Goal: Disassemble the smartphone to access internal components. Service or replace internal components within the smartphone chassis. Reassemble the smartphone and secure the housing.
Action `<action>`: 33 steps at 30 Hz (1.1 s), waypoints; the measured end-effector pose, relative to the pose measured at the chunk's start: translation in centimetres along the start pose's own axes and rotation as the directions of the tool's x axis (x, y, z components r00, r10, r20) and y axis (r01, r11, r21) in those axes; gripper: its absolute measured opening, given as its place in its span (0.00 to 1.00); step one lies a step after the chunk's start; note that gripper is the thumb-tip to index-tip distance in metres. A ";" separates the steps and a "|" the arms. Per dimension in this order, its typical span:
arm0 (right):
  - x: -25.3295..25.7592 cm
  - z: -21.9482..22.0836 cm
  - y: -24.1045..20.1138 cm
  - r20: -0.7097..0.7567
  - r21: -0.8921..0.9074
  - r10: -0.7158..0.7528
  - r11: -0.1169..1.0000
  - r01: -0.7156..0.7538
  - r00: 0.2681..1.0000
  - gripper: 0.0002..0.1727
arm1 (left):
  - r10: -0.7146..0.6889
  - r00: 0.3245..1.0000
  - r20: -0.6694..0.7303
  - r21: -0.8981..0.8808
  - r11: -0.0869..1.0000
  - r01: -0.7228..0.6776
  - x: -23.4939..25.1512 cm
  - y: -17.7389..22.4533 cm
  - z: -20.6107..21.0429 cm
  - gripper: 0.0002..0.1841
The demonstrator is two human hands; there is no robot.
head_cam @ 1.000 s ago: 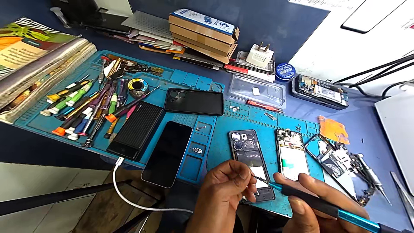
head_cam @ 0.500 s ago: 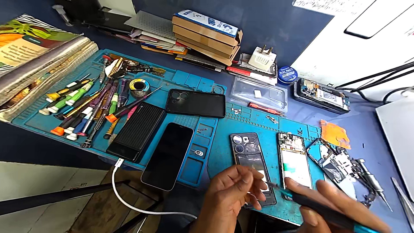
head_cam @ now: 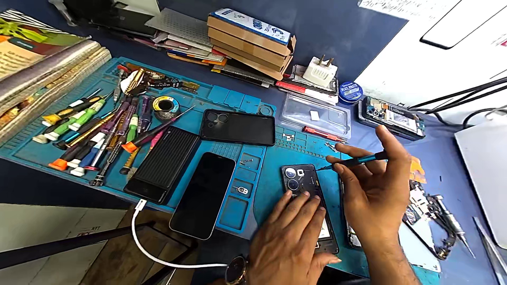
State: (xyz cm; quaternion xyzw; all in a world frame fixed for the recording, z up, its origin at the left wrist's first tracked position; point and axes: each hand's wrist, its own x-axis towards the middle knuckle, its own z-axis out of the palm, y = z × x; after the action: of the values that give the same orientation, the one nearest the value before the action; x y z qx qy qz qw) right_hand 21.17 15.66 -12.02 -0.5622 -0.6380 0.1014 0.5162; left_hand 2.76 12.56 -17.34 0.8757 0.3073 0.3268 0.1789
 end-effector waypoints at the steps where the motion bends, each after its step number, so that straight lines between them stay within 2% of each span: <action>1: 0.0 0.1 0.1 -0.001 -0.002 0.000 1.000 0.000 1.000 0.43 | 0.002 1.000 0.006 0.008 1.000 -0.002 0.0 0.0 0.1 0.35; 7: 0.1 0.2 0.3 0.029 -0.002 -0.004 1.000 0.004 1.000 0.42 | 0.004 0.999 0.037 0.058 0.998 -0.006 -0.1 0.0 0.2 0.35; 10: 0.5 -0.2 0.5 0.139 -0.005 -0.025 1.000 0.026 0.990 0.40 | 0.004 0.999 0.045 0.060 0.998 -0.006 -0.1 0.0 0.2 0.34; 12: 1.0 -0.5 0.4 0.203 -0.076 -0.048 0.995 0.064 0.978 0.40 | -0.002 0.999 0.044 0.055 0.998 -0.001 -0.1 0.0 0.2 0.34; 16: 1.5 0.0 -0.1 0.107 -0.382 -0.083 0.917 0.118 0.991 0.35 | 0.006 0.999 0.041 0.056 0.998 -0.008 -0.1 0.0 0.2 0.33; 19: 2.1 -0.7 -0.9 0.275 -0.278 0.015 0.958 0.065 0.961 0.37 | -0.005 0.999 0.049 0.055 0.998 0.003 -0.2 0.0 0.2 0.33; 20: 2.2 -0.6 -0.9 0.273 -0.260 0.018 0.964 0.055 0.962 0.37 | -0.011 0.999 0.051 0.055 0.998 0.008 -0.3 0.1 0.2 0.33; 23: 2.3 0.0 -0.6 0.110 -0.429 -0.029 0.900 0.074 0.993 0.35 | -0.003 0.999 0.042 0.055 0.998 0.000 -0.2 0.1 0.3 0.32; 24: 2.4 -0.1 -0.7 0.131 -0.434 -0.006 0.899 0.062 0.991 0.36 | -0.002 0.999 0.044 0.054 0.999 0.000 -0.2 0.1 0.3 0.32; 26: 2.8 -0.6 -1.2 0.273 -0.292 0.067 0.956 0.016 0.960 0.36 | -0.011 0.999 0.050 0.052 0.999 0.009 -0.3 0.1 0.1 0.32; 27: 2.8 -0.6 -1.1 0.287 -0.232 0.064 0.973 0.005 0.956 0.36 | -0.015 0.999 0.052 0.054 0.998 0.012 -0.3 0.1 0.1 0.32; 30: 2.6 0.0 -0.6 0.109 -0.415 -0.026 0.907 0.070 0.994 0.34 | -0.008 0.999 0.051 0.061 0.998 0.005 -0.1 0.2 0.2 0.32; 31: 2.6 0.0 -0.6 0.109 -0.440 -0.026 0.895 0.072 0.994 0.34 | -0.006 0.999 0.052 0.061 0.998 0.003 -0.1 0.2 0.1 0.32; 33: 2.8 -0.5 -1.1 0.260 -0.327 0.052 0.944 0.037 0.964 0.34 | -0.005 0.999 0.054 0.052 0.999 0.003 -0.1 0.0 0.1 0.32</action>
State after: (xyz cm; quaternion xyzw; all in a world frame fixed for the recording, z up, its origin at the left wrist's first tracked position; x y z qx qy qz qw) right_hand 21.31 17.31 -9.51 -0.6242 -0.7071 0.0701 0.3247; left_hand 2.77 12.46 -17.45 0.8879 0.3126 0.2947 0.1648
